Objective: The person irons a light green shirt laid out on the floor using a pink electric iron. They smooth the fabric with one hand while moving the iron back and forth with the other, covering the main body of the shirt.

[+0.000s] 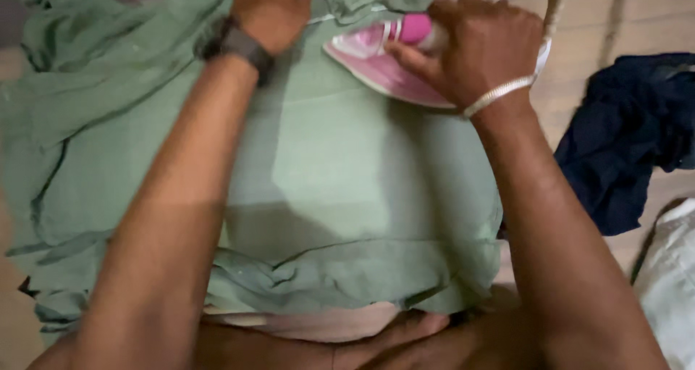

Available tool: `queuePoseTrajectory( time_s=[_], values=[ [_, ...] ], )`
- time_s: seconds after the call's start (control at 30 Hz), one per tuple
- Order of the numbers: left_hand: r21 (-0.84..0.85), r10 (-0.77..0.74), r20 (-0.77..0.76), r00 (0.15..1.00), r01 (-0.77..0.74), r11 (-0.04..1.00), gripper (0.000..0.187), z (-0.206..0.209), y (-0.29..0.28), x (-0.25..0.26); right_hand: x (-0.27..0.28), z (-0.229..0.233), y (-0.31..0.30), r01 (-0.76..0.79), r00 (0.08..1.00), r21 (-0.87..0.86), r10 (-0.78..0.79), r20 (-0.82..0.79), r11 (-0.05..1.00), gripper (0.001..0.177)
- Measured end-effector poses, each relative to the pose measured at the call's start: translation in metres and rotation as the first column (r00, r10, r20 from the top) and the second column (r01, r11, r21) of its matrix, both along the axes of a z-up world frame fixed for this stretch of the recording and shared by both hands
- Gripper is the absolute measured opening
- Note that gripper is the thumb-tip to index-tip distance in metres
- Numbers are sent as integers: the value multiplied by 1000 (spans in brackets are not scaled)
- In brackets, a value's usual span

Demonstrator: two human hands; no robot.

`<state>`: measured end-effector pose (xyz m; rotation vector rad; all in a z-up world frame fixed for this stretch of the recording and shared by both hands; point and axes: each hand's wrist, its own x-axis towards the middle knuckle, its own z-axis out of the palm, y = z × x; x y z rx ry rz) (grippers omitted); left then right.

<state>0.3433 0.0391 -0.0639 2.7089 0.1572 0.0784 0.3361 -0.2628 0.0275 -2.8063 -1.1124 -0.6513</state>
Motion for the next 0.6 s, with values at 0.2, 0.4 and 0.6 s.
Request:
queuePoseTrajectory(
  time_s=[0.2,0.4,0.6],
  values=[
    [-153,-156,121,980,174,973,74,14,-15,-149,25,-2,18,-87,993,31,84,82,996,45],
    [-84,-70,-173,982,57,995,74,49,46,-271,25,1,44,-179,983,5,179,34,984,47],
    [-30,91,-166,982,-97,995,70,25,88,-294,-3,8,119,-178,983,-34,176,-51,983,49]
  ],
)
